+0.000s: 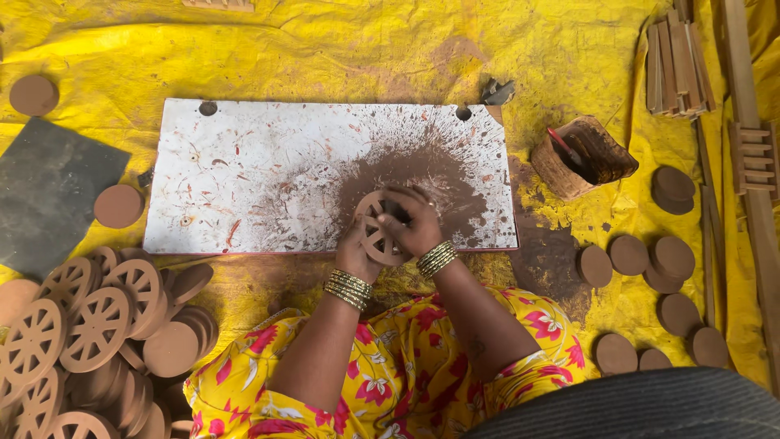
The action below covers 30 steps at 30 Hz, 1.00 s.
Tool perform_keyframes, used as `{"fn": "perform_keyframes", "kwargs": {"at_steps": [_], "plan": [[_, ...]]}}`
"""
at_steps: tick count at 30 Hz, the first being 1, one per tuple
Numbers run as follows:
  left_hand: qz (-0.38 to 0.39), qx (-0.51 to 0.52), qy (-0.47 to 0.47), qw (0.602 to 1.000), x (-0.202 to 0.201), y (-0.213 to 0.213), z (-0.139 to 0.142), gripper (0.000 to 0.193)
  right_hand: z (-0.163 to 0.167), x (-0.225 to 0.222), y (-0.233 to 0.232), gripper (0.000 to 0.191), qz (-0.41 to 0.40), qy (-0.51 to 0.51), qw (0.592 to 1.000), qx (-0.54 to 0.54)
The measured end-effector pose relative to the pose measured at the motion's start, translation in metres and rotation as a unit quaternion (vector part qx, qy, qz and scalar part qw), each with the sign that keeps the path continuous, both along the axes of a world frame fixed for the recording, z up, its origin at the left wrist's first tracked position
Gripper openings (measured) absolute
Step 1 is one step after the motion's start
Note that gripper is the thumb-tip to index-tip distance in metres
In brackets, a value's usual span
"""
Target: The person sits on the floor at a board dusted with clay powder and smooths the edges of flat clay wheel shapes, rubbing each one by hand and coating it with wet clay slip. Finished wheels are set onto a growing pile beside the board, and new uncoated wheels are picked up one at a time to repeat the process.
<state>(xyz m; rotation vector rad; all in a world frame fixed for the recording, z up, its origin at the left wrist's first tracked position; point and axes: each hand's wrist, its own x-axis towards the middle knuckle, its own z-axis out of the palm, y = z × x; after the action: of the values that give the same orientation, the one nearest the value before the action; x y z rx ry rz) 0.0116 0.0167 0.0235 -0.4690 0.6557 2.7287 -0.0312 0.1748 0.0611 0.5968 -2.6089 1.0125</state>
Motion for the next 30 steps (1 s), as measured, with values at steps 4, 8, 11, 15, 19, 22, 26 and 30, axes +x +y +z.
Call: {"fn": "perform_keyframes", "kwargs": {"at_steps": [4,8,11,15,19,22,26,30], "plan": [[0.010,-0.059,-0.016,0.998,0.002,0.004,0.027,0.048,0.003,-0.011,0.009,0.054,-0.098,-0.240,0.956,-0.139],[0.039,-0.108,-0.013,0.993,-0.002,0.007,0.033,0.046,0.004,-0.011,0.005,0.058,-0.167,-0.249,0.946,-0.122],[0.039,-0.081,-0.008,0.996,-0.004,0.005,0.028,0.045,0.005,0.000,-0.005,0.057,-0.072,-0.135,0.987,-0.048],[0.009,-0.086,-0.115,0.990,-0.009,-0.006,0.019,0.049,0.006,0.026,-0.021,0.053,0.070,0.054,0.987,0.136],[0.072,-0.020,0.058,0.996,-0.014,-0.020,0.008,0.046,0.009,0.049,-0.031,0.057,0.113,-0.017,0.993,0.043],[0.095,-0.005,0.058,0.994,-0.014,-0.018,-0.001,0.047,0.013,0.052,-0.033,0.047,0.077,-0.011,0.992,0.103],[0.070,-0.031,0.038,0.996,-0.015,-0.011,-0.005,0.049,0.019,0.041,-0.029,0.045,0.000,-0.084,0.993,0.087],[0.063,-0.040,0.019,0.997,-0.014,-0.009,0.002,0.050,0.025,0.025,-0.022,0.045,-0.010,-0.082,0.994,0.073]]}}
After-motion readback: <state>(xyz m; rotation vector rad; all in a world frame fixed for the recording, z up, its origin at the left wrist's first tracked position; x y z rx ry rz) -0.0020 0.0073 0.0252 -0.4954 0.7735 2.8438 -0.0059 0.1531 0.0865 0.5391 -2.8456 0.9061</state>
